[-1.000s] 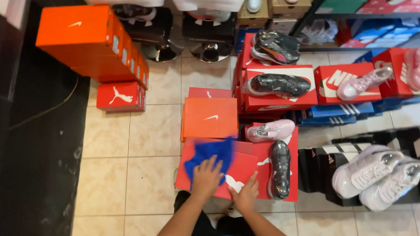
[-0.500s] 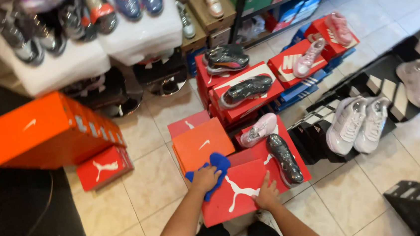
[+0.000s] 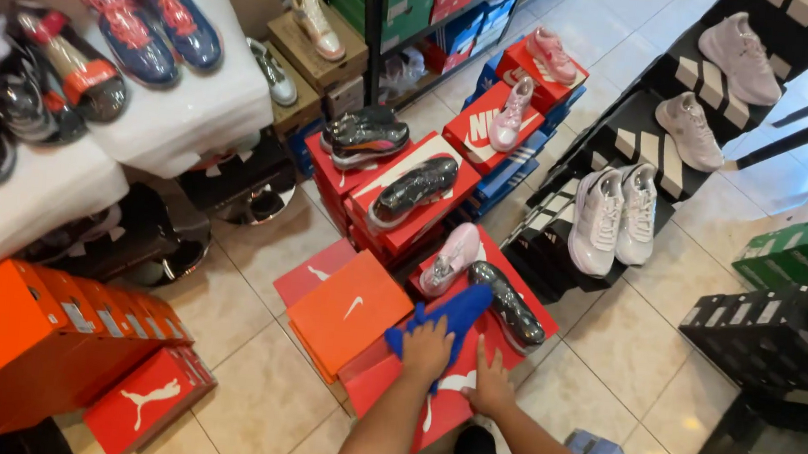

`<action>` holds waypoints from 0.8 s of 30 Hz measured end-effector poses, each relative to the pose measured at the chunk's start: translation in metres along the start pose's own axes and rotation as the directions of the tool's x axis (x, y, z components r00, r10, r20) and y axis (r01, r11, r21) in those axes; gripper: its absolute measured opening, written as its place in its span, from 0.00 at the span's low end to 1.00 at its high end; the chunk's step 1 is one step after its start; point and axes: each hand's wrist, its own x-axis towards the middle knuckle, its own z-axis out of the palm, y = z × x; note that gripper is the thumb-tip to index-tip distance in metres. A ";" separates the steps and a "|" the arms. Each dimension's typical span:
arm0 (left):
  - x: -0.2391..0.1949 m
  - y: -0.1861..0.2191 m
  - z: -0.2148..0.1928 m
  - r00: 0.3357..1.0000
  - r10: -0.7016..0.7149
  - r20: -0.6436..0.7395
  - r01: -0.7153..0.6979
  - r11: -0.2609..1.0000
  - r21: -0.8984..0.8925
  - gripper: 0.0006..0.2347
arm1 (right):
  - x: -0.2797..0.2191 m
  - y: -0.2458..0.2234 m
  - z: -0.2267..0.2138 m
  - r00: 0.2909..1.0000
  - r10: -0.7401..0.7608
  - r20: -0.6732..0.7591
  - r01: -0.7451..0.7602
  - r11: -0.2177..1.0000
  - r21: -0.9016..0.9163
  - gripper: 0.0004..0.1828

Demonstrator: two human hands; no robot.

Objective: Cleaning and organizing shoe boxes using a cloth in a warehouse

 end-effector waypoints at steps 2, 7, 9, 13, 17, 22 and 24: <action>-0.011 -0.032 -0.036 0.991 -0.051 0.123 0.058 0.997 -0.054 0.20 | -0.003 -0.002 -0.003 1.000 0.001 -0.002 -0.001 1.000 0.027 0.71; -0.028 -0.101 -0.082 0.805 -0.276 0.525 0.392 0.912 -0.122 0.26 | -0.003 -0.005 -0.003 1.000 0.011 0.001 -0.011 0.999 0.030 0.71; -0.031 -0.113 -0.080 0.743 -0.335 0.579 0.480 0.870 -0.111 0.22 | -0.005 -0.004 0.001 1.000 0.009 0.002 -0.009 0.999 0.041 0.71; 0.021 -0.072 -0.044 0.759 -0.272 0.591 0.365 0.930 -0.041 0.27 | -0.011 -0.015 -0.013 0.998 0.041 0.039 -0.043 0.998 0.044 0.71; 0.069 -0.005 -0.032 0.764 -0.155 0.626 0.368 0.902 -0.226 0.25 | -0.010 -0.008 -0.003 1.000 -0.001 -0.022 0.002 0.999 0.032 0.71; 0.086 -0.037 0.016 0.773 -0.043 0.632 0.317 0.890 -0.327 0.26 | -0.013 -0.010 -0.010 1.000 0.003 -0.002 -0.003 0.999 0.053 0.71; 0.071 -0.057 -0.013 0.620 -0.132 0.773 0.530 0.797 -0.289 0.42 | -0.013 -0.012 -0.013 0.998 0.022 0.051 -0.024 0.998 0.056 0.70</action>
